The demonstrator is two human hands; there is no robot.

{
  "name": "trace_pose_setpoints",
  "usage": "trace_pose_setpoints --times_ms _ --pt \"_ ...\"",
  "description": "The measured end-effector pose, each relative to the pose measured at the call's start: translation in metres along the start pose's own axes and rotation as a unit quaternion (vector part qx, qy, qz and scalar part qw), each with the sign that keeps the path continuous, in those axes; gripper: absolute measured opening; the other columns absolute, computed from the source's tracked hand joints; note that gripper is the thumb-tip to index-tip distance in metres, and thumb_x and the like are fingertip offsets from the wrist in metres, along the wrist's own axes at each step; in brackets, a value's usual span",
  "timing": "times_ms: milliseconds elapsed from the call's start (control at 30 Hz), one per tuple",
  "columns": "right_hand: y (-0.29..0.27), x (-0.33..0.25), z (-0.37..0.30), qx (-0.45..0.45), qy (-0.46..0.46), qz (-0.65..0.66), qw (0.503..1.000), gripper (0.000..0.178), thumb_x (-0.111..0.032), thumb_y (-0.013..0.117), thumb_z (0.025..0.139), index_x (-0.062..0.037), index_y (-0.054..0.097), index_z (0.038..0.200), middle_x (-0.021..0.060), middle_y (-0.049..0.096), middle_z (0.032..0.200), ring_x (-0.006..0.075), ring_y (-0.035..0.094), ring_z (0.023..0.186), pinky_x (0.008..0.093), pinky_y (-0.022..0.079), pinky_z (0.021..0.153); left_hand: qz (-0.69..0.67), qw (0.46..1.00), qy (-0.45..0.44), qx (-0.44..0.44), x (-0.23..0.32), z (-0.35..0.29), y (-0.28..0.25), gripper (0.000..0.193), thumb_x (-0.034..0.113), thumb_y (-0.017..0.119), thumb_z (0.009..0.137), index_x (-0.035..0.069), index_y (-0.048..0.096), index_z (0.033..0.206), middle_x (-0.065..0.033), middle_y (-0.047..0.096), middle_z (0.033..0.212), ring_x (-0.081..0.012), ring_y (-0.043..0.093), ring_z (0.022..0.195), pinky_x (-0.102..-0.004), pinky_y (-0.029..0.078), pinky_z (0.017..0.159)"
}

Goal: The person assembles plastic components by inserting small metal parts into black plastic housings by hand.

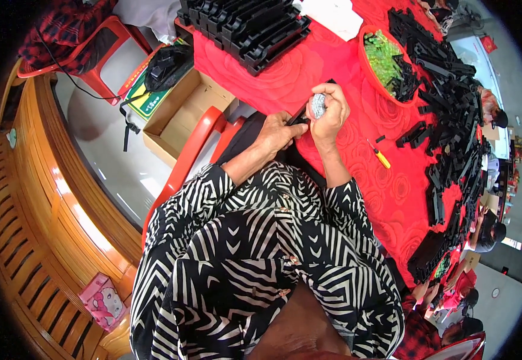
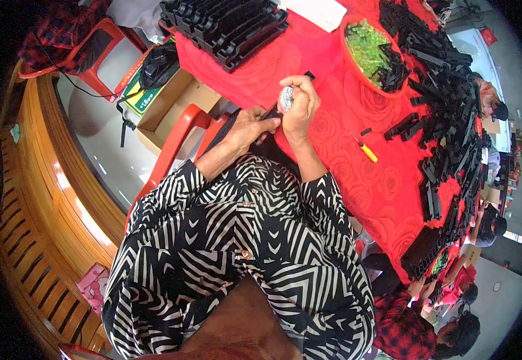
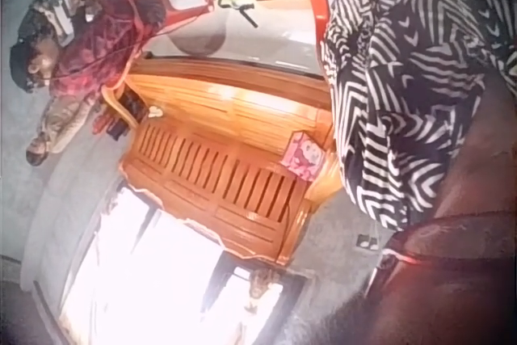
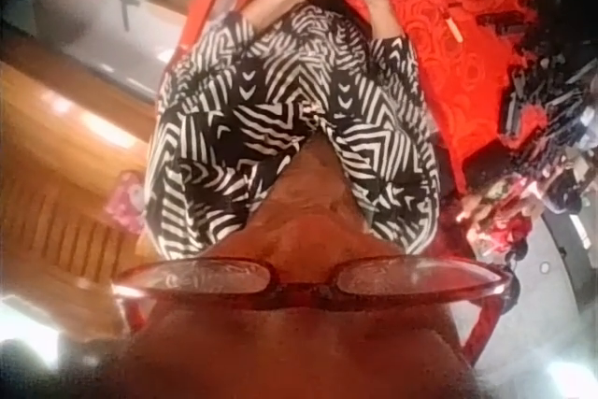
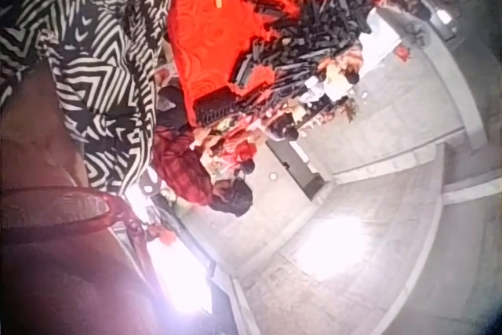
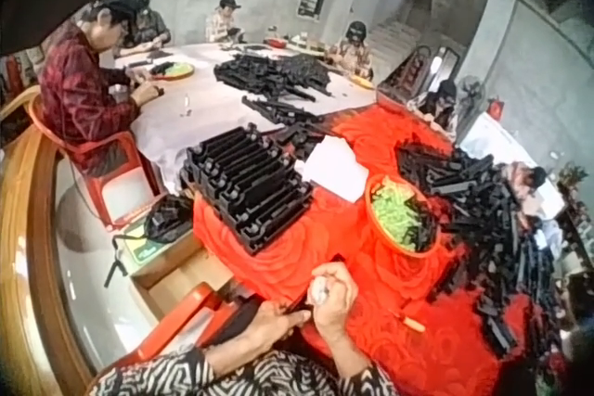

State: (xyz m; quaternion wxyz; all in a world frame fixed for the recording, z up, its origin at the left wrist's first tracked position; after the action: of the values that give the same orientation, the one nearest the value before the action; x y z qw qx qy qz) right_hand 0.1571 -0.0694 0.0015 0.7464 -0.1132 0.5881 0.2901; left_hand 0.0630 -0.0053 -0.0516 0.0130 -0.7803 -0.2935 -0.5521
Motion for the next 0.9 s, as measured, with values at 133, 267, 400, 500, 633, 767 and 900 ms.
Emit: trace_pose_setpoints --times_ms 133,267,400,500,633,767,900 --pt "-0.015 -0.007 0.009 0.064 0.05 0.196 0.977 0.02 -0.01 0.035 0.079 0.0002 0.051 0.081 0.0063 0.043 0.05 0.0123 0.035 0.034 0.0245 0.028 0.031 0.026 0.999 -0.037 -0.012 0.001 -0.003 0.0 0.019 0.014 0.067 0.075 0.001 0.054 0.08 -0.0032 0.054 0.062 -0.0068 0.044 0.047 -0.0195 0.032 0.038" --pt "-0.028 -0.034 0.031 0.107 0.007 0.179 0.978 0.02 -0.011 0.034 0.079 -0.0001 0.05 0.081 0.0054 0.039 0.046 0.0121 0.032 0.032 0.0237 0.027 0.031 -0.016 0.999 -0.034 -0.004 -0.002 -0.004 0.001 0.022 0.015 0.069 0.072 0.0 0.054 0.079 -0.0034 0.053 0.057 -0.008 0.042 0.042 -0.0226 0.031 0.037" --pt "-0.021 -0.015 0.025 0.091 0.03 0.174 0.98 0.019 -0.01 0.034 0.08 0.0003 0.05 0.082 0.0042 0.037 0.044 0.0098 0.029 0.031 0.0233 0.024 0.03 -0.016 0.999 -0.03 -0.001 -0.002 -0.003 -0.001 0.021 0.013 0.069 0.073 0.0 0.054 0.079 -0.0036 0.054 0.057 -0.0077 0.043 0.042 -0.0227 0.031 0.036" --pt "-0.016 -0.006 0.023 0.063 0.01 0.155 0.986 0.02 -0.011 0.034 0.08 0.0016 0.049 0.083 0.004 0.036 0.044 0.0096 0.027 0.031 0.0234 0.023 0.03 0.005 0.999 -0.04 -0.008 0.001 -0.005 0.001 0.019 0.014 0.067 0.076 0.0 0.054 0.082 -0.0032 0.054 0.064 -0.0066 0.043 0.048 -0.0201 0.03 0.039" --pt "-0.014 -0.002 0.023 0.058 0.001 0.12 0.991 0.021 -0.012 0.033 0.08 0.003 0.048 0.085 0.0046 0.036 0.044 0.0098 0.026 0.03 0.0231 0.022 0.03 0.024 0.999 -0.031 0.0 0.002 -0.007 0.002 0.018 0.013 0.067 0.076 0.001 0.054 0.081 -0.0029 0.054 0.063 -0.0066 0.043 0.048 -0.0206 0.03 0.039" --pt "-0.015 0.004 0.021 0.063 -0.005 0.093 0.994 0.021 -0.011 0.033 0.08 0.0025 0.048 0.084 0.0044 0.036 0.044 0.0095 0.026 0.031 0.0229 0.022 0.03 0.025 0.999 -0.023 0.007 0.002 -0.009 0.002 0.019 0.014 0.067 0.075 0.001 0.054 0.081 -0.0028 0.053 0.063 -0.0068 0.042 0.047 -0.0208 0.03 0.039" --pt "-0.015 0.002 0.019 0.07 -0.002 0.096 0.993 0.02 -0.007 0.034 0.079 0.0003 0.053 0.078 0.002 0.038 0.048 0.0094 0.031 0.032 0.0235 0.025 0.031 0.032 0.999 -0.025 0.004 0.0 -0.007 0.003 0.02 0.014 0.067 0.075 0.0 0.054 0.081 -0.003 0.053 0.062 -0.0068 0.043 0.046 -0.0208 0.03 0.038"
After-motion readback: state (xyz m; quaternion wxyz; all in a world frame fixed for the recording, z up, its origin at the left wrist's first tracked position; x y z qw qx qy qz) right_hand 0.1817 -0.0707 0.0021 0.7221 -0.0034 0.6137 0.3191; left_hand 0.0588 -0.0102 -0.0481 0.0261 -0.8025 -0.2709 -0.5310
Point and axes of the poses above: each hand's wrist, its own z-axis towards the middle knuckle, its own y-axis out of the palm, x = y × z, the point moved 3 cm from there along z, towards the middle knuckle
